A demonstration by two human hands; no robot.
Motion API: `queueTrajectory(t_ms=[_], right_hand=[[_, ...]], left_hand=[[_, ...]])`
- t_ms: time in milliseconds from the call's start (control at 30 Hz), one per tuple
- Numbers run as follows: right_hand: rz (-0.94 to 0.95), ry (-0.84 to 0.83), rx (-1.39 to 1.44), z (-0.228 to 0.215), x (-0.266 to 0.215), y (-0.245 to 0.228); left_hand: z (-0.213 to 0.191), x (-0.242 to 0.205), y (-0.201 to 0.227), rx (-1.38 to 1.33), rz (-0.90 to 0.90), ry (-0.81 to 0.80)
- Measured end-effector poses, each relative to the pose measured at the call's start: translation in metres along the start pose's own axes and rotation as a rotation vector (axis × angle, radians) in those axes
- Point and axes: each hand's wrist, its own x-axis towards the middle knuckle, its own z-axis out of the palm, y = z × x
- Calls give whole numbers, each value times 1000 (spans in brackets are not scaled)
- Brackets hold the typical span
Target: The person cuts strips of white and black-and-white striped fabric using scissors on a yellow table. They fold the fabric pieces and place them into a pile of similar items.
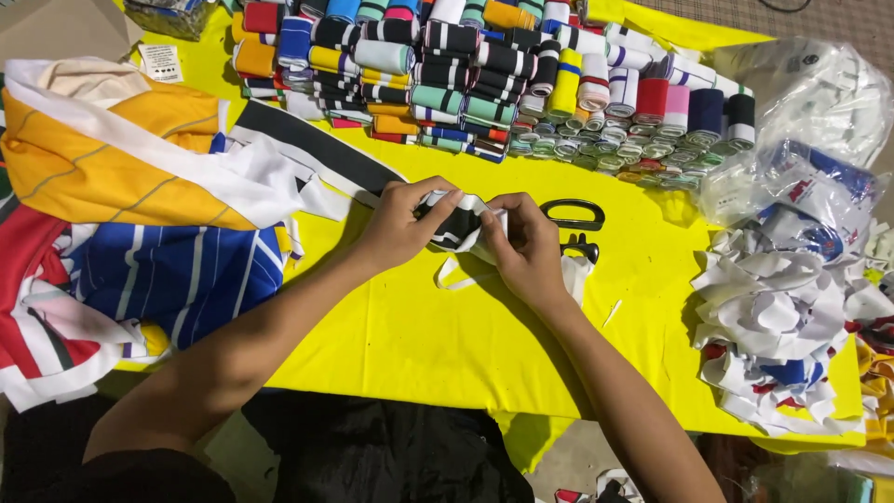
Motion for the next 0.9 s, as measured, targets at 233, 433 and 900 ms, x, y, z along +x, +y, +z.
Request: queueTrajectory(t_ms=[233, 433, 900], right_hand=[[-12, 11, 11, 1, 2, -10], [7, 20, 15, 1, 1, -3], [41, 169, 104, -13, 4, 11]], left_hand=[[1, 4, 8, -12, 53, 14], [-4, 5, 14, -13, 4, -62], [-4, 3, 2, -179, -99, 280]])
